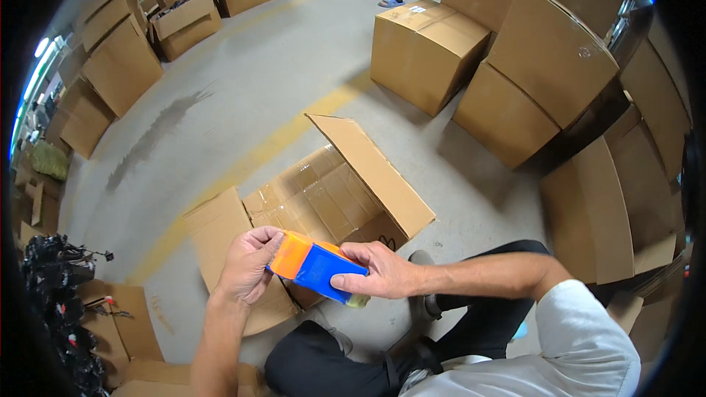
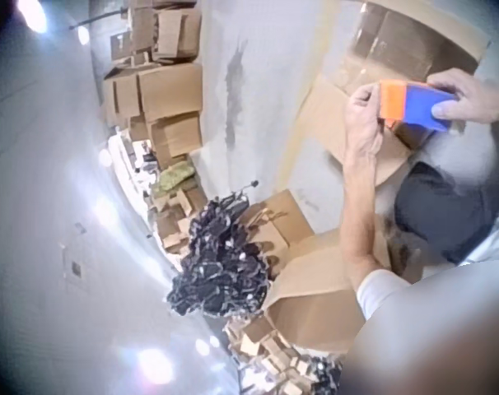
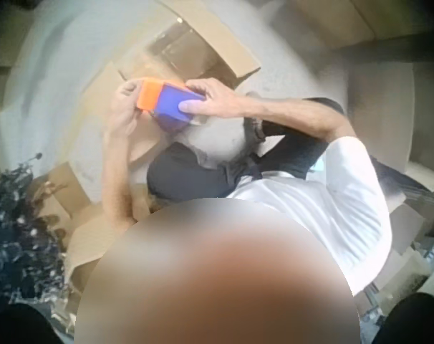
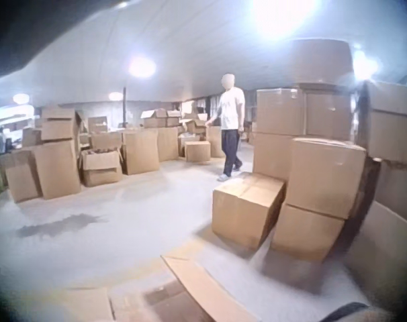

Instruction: The person sits on the floor in a warehouse and packs a cardboard box. They fold the flaps, apply clear packing tape using a handheld dispenser, and write on the box with a black marker. The person then applies additional tape to secure the package.

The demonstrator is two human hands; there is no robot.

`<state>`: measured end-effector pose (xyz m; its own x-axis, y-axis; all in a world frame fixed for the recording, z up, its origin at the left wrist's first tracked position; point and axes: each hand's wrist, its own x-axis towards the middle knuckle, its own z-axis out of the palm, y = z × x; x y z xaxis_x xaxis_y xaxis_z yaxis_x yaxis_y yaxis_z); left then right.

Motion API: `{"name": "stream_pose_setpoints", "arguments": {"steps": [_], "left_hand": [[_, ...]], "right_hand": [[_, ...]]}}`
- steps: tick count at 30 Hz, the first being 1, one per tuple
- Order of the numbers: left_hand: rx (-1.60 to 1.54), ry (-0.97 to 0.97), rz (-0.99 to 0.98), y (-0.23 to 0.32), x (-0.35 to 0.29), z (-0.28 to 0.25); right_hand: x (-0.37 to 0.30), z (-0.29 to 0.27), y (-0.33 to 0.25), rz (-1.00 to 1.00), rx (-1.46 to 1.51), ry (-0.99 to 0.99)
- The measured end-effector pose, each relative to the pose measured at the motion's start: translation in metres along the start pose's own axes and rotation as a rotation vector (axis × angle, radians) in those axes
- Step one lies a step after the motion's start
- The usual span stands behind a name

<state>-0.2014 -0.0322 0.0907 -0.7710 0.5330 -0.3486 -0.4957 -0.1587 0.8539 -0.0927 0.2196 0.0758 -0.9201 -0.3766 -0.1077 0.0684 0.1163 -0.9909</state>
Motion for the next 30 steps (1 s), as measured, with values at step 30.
{"name": "stream_pose_setpoints", "arguments": {"steps": [30], "left_hand": [[1.651, 0.313, 0.223, -0.052, 0.221, -0.113]], "right_hand": [[0.076, -0.034, 0.090, -0.092, 0.232, 0.411]]}}
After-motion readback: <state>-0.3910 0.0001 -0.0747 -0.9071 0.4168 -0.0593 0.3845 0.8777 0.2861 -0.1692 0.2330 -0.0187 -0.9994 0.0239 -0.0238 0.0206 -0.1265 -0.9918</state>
